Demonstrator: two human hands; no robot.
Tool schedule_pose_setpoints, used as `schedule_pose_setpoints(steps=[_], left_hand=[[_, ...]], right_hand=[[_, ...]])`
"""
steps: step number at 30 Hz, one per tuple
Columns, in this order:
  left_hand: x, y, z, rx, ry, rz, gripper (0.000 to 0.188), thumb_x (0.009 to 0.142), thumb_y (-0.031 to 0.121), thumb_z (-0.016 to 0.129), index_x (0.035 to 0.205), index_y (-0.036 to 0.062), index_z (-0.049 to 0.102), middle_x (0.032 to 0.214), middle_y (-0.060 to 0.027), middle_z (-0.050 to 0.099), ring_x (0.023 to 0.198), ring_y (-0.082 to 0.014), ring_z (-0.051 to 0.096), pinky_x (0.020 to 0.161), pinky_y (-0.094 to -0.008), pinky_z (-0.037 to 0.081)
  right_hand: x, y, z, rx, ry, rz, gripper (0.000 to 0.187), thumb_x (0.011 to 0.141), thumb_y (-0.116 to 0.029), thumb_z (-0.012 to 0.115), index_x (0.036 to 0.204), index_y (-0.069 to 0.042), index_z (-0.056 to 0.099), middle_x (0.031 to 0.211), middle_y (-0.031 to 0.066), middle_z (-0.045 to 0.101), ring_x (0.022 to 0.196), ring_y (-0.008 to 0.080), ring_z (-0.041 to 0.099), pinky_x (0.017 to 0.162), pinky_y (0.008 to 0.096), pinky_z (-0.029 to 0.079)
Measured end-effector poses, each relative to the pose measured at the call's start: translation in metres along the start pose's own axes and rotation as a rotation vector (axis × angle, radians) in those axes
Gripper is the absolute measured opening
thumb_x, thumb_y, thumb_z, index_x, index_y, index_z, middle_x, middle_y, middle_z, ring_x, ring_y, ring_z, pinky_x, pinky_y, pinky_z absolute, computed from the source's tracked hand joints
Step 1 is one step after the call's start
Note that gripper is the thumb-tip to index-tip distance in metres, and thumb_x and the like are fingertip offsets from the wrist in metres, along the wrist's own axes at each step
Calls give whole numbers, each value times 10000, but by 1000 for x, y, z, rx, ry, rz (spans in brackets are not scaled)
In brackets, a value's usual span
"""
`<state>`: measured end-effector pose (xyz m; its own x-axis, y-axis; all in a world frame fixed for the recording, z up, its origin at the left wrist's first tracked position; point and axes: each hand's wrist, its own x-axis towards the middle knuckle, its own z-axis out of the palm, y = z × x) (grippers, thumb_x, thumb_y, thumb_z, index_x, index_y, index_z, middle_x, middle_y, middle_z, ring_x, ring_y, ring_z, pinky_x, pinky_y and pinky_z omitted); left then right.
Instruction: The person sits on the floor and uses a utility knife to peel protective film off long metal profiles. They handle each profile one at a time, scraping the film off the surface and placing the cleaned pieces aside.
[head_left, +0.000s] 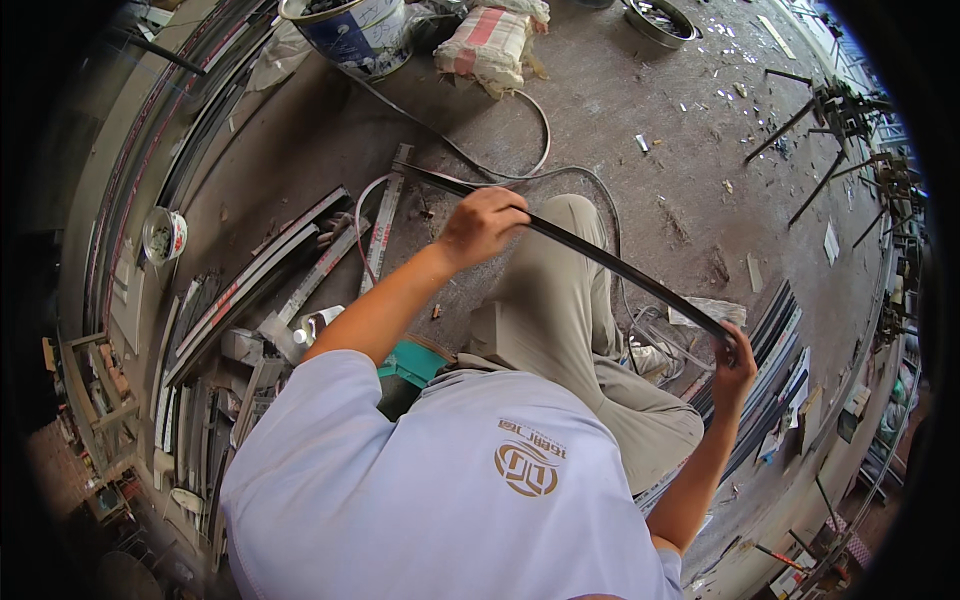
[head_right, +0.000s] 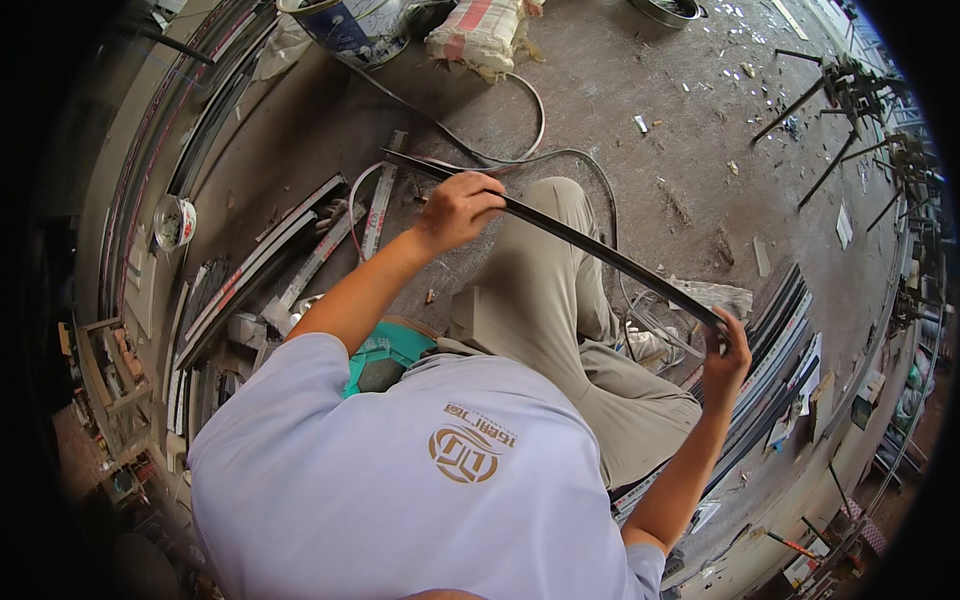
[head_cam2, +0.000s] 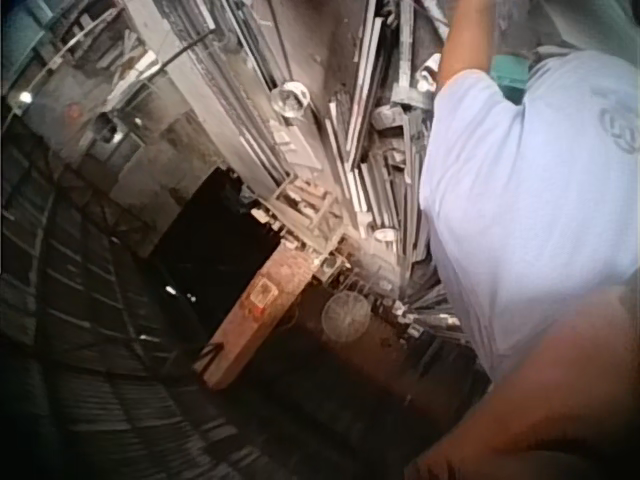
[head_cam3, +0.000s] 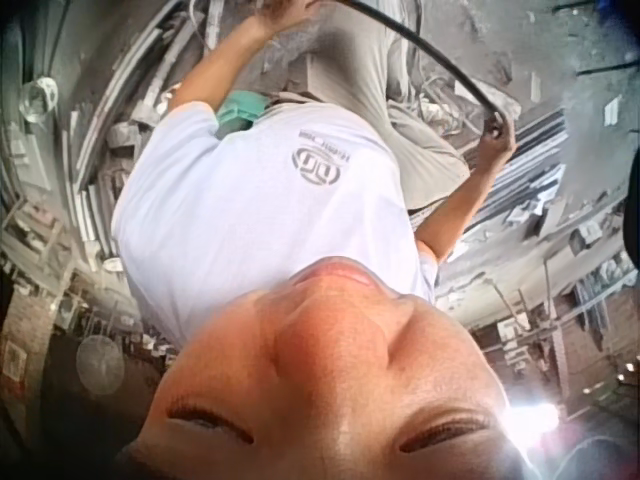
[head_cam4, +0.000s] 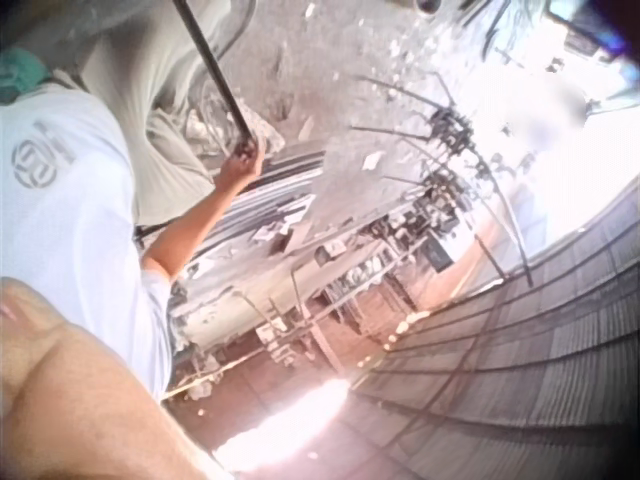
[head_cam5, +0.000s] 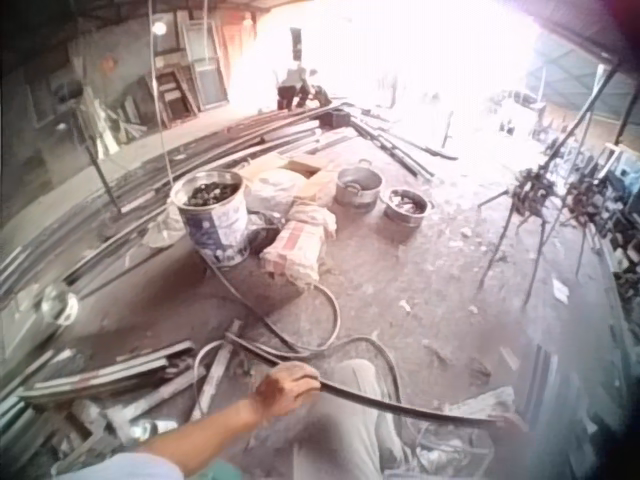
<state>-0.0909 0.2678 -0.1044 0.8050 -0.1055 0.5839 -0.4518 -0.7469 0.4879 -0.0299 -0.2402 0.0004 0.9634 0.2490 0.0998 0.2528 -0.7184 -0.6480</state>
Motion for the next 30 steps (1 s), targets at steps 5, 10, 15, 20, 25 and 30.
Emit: schedule_pose_setpoints(steps=[5,10,15,20,25,30], left_hand=[[9,45,13,-142,-100,124,154,818,120,830,963,108,776,1027,-36,704,963,-272,684,850,-394,562],[-6,55,32,-205,-160,135,134,818,121,829,942,124,778,1002,-24,678,911,-261,668,788,-381,566],[-3,55,27,-211,-175,126,109,811,116,832,878,102,748,995,-18,686,923,-249,677,785,-363,572],[-4,55,27,-200,-197,130,137,794,123,844,842,89,721,988,-18,698,947,-244,685,797,-356,577],[-3,58,24,-191,-192,122,129,794,126,846,863,96,742,986,-15,692,933,-241,680,795,-355,578],[-6,60,26,-184,-166,127,111,805,128,840,886,115,766,989,-10,680,926,-242,672,773,-367,580]], right_hand=[[-43,94,-15,130,-82,209,394,932,97,713,1292,-63,723,1143,29,749,968,111,677,828,262,532],[-65,124,-5,225,-122,324,358,951,78,699,1292,-31,714,1082,36,749,956,106,675,827,273,534],[-73,138,13,258,-128,340,312,967,53,697,1271,-18,709,1051,36,745,924,100,660,795,266,518],[-76,143,13,248,-166,398,327,976,51,709,1295,-20,692,1117,25,736,1013,106,675,885,252,519],[-78,144,13,262,-155,395,323,980,57,693,1297,-8,691,1124,35,739,1003,108,678,874,254,528],[-78,145,19,220,-110,366,374,958,89,686,1307,-44,702,1010,26,735,891,89,643,783,253,502]])
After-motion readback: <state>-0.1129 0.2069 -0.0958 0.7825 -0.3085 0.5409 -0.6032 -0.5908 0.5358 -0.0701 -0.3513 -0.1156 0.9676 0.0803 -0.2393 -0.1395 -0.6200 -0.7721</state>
